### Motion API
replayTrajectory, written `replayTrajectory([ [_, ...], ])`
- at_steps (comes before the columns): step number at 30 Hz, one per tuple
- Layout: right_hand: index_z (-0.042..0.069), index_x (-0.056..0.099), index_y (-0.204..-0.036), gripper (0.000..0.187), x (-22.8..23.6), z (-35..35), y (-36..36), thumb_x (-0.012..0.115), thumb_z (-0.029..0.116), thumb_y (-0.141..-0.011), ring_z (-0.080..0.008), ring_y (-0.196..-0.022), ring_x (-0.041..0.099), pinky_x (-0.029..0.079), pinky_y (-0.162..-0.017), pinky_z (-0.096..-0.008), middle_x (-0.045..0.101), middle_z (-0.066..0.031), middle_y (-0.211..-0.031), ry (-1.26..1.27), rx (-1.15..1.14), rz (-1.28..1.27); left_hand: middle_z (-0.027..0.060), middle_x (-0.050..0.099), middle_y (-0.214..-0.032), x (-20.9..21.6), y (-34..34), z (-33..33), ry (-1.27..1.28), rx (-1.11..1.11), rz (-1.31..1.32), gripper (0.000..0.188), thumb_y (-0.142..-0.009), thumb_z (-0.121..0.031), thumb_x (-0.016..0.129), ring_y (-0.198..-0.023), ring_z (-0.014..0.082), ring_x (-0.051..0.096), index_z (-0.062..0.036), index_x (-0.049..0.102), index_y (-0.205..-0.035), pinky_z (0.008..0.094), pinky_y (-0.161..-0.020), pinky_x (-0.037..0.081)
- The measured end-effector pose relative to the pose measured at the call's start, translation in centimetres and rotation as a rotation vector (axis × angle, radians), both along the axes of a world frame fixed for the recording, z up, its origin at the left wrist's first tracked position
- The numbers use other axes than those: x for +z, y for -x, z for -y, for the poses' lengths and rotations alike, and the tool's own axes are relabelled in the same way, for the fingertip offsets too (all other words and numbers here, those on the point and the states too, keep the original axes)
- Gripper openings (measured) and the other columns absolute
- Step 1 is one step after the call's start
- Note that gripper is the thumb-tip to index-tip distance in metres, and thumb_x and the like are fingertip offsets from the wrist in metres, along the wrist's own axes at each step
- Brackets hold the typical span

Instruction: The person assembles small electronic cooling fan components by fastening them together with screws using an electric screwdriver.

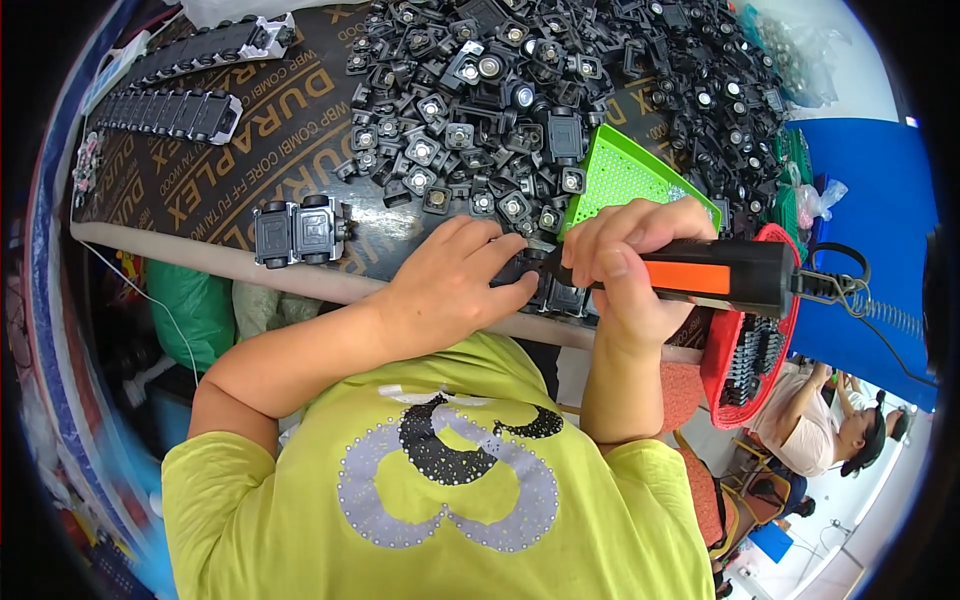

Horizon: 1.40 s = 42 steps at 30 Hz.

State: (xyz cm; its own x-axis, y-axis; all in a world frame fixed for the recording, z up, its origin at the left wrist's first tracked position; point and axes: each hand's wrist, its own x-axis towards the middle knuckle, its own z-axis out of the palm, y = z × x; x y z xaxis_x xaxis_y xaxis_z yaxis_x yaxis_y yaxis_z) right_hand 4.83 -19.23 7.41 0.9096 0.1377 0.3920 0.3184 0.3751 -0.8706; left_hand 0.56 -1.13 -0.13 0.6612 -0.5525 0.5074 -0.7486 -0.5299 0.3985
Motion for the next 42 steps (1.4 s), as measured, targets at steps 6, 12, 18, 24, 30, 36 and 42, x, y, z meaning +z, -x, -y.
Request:
replayTrajectory([
  [6,0.006,0.048,-0.092,0.033,-0.6,-0.6,-0.5,0.072,-0.011,-0.079,-0.0198,-0.059,0.059,0.054,-0.059,-0.0359,0.060,-0.0098,-0.072,0.237,0.168,0.136,0.0147,0.060,-0.118,-0.3,-0.3,-0.3,0.053,-0.045,-0.011,0.026,-0.081,-0.018,0.064,-0.107,0.0322,0.056,-0.0104,0.071,-0.104,0.0468,-0.094,0.048],
  [12,0.006,0.048,-0.094,0.031,-0.3,-1.5,1.1,0.071,-0.010,-0.083,-0.0187,-0.065,0.062,0.056,-0.067,-0.0351,0.064,-0.0103,-0.076,0.414,0.032,0.142,0.0140,0.058,-0.116,-0.5,-0.6,-0.3,0.089,-0.067,0.001,0.024,-0.080,-0.018,0.064,-0.106,0.0316,0.054,-0.0095,0.071,-0.102,0.0490,-0.097,0.045],
  [18,0.007,0.052,-0.098,0.040,0.3,-0.1,1.0,0.078,-0.013,-0.075,-0.0232,-0.068,0.065,0.054,-0.067,-0.0373,0.064,-0.0088,-0.076,0.380,0.195,0.140,0.0140,0.057,-0.118,-0.4,-0.5,-0.4,0.061,-0.092,0.009,0.025,-0.081,-0.019,0.063,-0.107,0.0320,0.054,-0.0097,0.070,-0.103,0.0506,-0.099,0.045],
  [24,0.007,0.050,-0.101,0.032,2.3,3.5,0.4,0.078,0.001,-0.086,-0.0258,-0.057,0.060,0.054,-0.060,-0.0440,0.061,-0.0117,-0.074,-0.255,-0.011,0.100,0.0155,0.059,-0.120,-0.2,-0.1,0.4,0.027,-0.017,-0.050,0.025,-0.081,-0.017,0.067,-0.110,0.0341,0.055,-0.0109,0.070,-0.105,0.0516,-0.098,0.046],
  [30,0.004,0.048,-0.095,0.021,-0.5,6.9,-2.7,0.061,-0.012,-0.091,-0.0195,-0.054,0.055,0.052,-0.055,-0.0381,0.056,-0.0104,-0.072,0.222,-0.475,0.095,0.0140,0.060,-0.127,0.7,-0.3,0.3,0.028,-0.004,-0.149,0.046,-0.069,-0.019,0.083,-0.113,0.0352,0.055,-0.0116,0.069,-0.112,0.0469,-0.094,0.048],
  [36,0.004,0.048,-0.094,0.020,-1.3,6.5,-3.1,0.060,-0.013,-0.090,-0.0193,-0.053,0.055,0.051,-0.054,-0.0376,0.057,-0.0108,-0.072,0.219,-0.464,0.134,0.0141,0.061,-0.125,0.1,-0.2,0.4,-0.025,-0.006,-0.092,0.040,-0.073,-0.016,0.080,-0.113,0.0351,0.055,-0.0121,0.068,-0.111,0.0468,-0.091,0.049],
  [42,0.003,0.049,-0.093,0.020,-1.5,6.6,-3.4,0.061,-0.013,-0.090,-0.0189,-0.052,0.056,0.052,-0.054,-0.0374,0.058,-0.0113,-0.070,0.257,-0.481,0.119,0.0140,0.061,-0.123,-0.1,-0.1,0.6,-0.010,0.014,-0.049,0.036,-0.075,-0.014,0.076,-0.111,0.0346,0.056,-0.0120,0.068,-0.110,0.0463,-0.091,0.050],
])
